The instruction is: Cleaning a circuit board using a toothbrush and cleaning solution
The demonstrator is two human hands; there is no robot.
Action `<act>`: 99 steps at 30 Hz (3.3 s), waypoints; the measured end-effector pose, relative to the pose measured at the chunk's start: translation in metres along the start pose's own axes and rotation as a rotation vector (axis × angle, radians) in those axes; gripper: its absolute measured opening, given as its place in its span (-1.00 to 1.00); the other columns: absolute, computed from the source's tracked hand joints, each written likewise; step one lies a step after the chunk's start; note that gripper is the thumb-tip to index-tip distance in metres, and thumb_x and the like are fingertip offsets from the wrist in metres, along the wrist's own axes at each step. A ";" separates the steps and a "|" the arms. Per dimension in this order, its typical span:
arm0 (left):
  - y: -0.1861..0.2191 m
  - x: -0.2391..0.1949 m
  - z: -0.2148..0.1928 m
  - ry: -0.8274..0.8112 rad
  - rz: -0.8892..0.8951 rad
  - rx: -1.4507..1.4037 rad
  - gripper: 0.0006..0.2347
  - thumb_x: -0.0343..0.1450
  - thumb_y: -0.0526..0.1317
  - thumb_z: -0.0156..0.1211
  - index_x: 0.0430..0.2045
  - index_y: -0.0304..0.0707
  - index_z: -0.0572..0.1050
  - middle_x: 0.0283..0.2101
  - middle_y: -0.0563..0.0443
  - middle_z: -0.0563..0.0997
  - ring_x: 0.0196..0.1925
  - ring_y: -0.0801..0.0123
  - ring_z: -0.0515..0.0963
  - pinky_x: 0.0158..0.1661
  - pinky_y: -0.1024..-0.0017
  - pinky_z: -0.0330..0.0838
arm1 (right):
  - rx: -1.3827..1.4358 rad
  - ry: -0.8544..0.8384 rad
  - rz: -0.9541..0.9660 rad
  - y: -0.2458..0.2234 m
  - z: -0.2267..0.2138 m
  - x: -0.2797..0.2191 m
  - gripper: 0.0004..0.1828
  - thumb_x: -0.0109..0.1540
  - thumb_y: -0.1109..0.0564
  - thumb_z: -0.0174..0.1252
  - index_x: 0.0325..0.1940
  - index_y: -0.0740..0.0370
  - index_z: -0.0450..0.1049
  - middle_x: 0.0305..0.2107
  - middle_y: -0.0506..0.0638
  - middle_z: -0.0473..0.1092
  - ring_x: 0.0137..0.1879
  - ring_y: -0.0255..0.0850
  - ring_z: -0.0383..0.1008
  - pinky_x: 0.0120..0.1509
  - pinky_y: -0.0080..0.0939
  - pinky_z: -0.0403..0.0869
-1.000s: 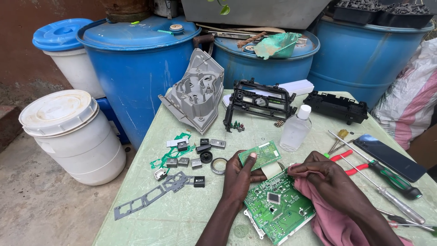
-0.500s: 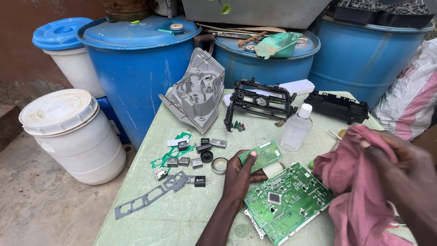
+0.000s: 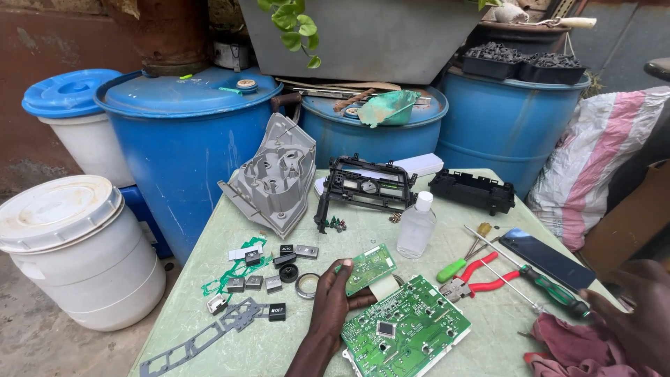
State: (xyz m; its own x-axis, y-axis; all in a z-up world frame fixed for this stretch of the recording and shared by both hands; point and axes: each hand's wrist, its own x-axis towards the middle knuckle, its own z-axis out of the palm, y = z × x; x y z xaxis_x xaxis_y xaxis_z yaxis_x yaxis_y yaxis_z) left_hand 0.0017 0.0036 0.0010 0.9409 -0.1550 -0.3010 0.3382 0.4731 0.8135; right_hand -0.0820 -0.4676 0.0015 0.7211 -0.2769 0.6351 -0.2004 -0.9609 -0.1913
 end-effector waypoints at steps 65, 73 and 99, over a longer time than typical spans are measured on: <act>0.001 0.012 -0.005 -0.118 -0.079 -0.013 -0.54 0.52 0.10 -0.18 0.19 -0.19 0.37 0.01 -0.29 0.65 -0.33 0.12 0.72 -0.26 0.36 0.68 | 0.569 -1.131 0.361 -0.360 -0.086 0.041 -0.27 0.13 -0.05 0.06 0.42 -0.54 0.29 0.30 -0.09 0.33 0.11 0.00 0.33 0.08 -0.06 0.24; -0.004 0.018 -0.009 -0.095 -0.116 -0.017 -0.44 0.49 0.15 -0.14 0.34 -0.12 0.12 -0.06 -0.41 0.65 -0.36 0.14 0.72 -0.24 0.35 0.67 | 0.223 -1.188 0.038 -0.348 -0.071 0.063 -0.21 0.08 -0.17 0.18 0.38 -0.79 0.21 0.43 -0.47 0.18 0.03 -0.12 0.65 -0.08 -0.25 0.48; -0.001 0.012 -0.007 -0.110 -0.119 0.011 -0.42 0.50 0.21 -0.26 0.34 -0.11 0.15 -0.17 -0.38 0.67 -0.36 0.17 0.71 -0.18 0.35 0.64 | 0.227 -1.342 -0.258 -0.353 -0.057 0.081 -0.26 0.15 -0.21 0.12 0.44 -0.61 0.19 0.49 -0.48 0.01 0.58 -0.44 0.04 0.57 -0.22 0.05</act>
State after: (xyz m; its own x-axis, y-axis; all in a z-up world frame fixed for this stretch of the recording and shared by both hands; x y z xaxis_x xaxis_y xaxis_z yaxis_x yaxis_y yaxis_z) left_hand 0.0131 0.0071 -0.0064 0.8900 -0.3037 -0.3402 0.4473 0.4361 0.7809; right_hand 0.0092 -0.1514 0.1634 0.8262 0.2531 -0.5034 0.0524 -0.9241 -0.3786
